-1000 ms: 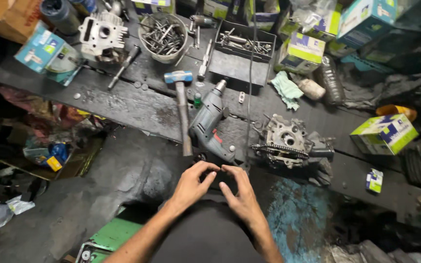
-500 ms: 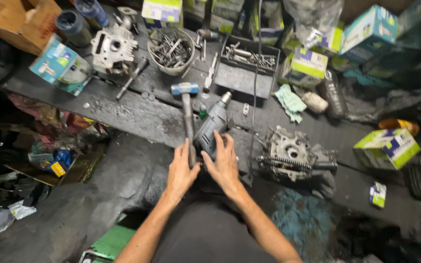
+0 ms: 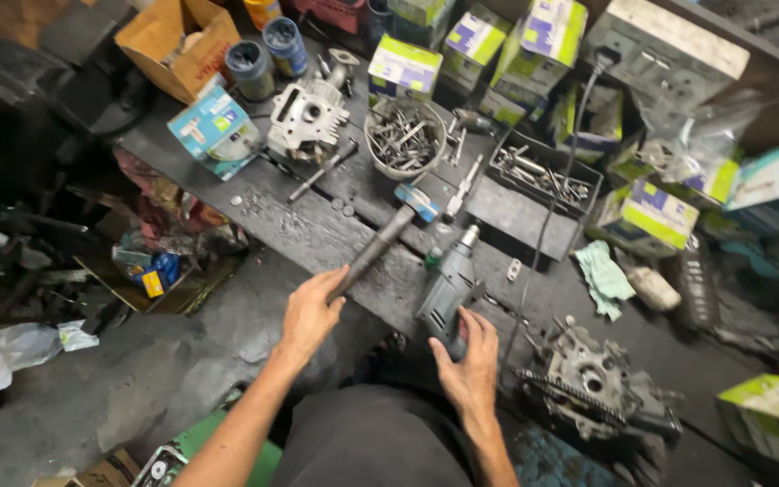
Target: The person sits at a cluttered workbench and uses a hammer and a metal drift to drive a component out of a small engine cylinder head, striking it repeatedly. They then set the hammer aside, handle the head and a gasket-like part, fit the head onto the cylinder block, and pick up another tool to continue working on the assembly.
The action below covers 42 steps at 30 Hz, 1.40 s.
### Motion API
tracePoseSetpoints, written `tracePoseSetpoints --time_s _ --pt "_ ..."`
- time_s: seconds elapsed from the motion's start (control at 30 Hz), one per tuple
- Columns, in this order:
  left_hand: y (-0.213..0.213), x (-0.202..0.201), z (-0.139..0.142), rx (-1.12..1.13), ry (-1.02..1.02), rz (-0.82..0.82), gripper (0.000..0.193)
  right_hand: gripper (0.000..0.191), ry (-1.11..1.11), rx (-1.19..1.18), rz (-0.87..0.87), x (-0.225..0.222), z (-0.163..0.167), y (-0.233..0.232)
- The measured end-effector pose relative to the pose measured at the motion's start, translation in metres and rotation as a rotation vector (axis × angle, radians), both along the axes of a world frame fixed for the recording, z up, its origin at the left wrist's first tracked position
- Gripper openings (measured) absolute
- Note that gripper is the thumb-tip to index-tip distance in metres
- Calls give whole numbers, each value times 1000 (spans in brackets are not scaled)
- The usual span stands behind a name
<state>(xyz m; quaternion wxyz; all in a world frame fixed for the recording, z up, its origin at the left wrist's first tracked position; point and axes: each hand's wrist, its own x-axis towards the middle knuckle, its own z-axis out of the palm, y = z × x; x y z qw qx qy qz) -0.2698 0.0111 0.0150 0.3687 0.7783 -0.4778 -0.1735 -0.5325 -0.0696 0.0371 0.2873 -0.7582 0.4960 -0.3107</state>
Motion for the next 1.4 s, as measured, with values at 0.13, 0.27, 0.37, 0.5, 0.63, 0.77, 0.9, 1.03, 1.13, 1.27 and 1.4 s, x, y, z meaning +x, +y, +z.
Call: tracePoseSetpoints --time_s 0.13,0.27,0.37,0.5,0.63,0.77,0.9,1.03,1.13,1.27,1.4 --pt "-8 -5 12 64 22 29 54 47 -143 -90 26 2 5 -27" --pt "-13 -6 24 182 72 -23 50 35 -330 303 -130 12 8 -59" --pt "-18 0 29 252 55 -67 44 34 -352 199 -31 29 9 -77" --pt "-23 12 24 249 77 -102 38 28 -430 199 91 54 13 -89" --pt "-26 28 9 237 187 -42 32 27 -411 201 220 77 19 -89" --pt "-41 61 -8 55 656 68 38 23 -385 316 272 106 22 -86" --pt "-60 114 -19 -101 1063 259 43 24 -246 437 296 139 29 -81" --pt "-83 163 -21 -181 1259 364 47 33 -189 319 299 174 37 -71" --pt "-100 193 -23 -160 1274 308 47 34 -189 149 167 198 35 -84" --pt "-105 216 -31 -99 1342 182 40 24 -108 -36 -238 218 26 -151" --pt "-103 223 -40 -38 1435 104 34 34 -65 -221 -325 227 25 -213"
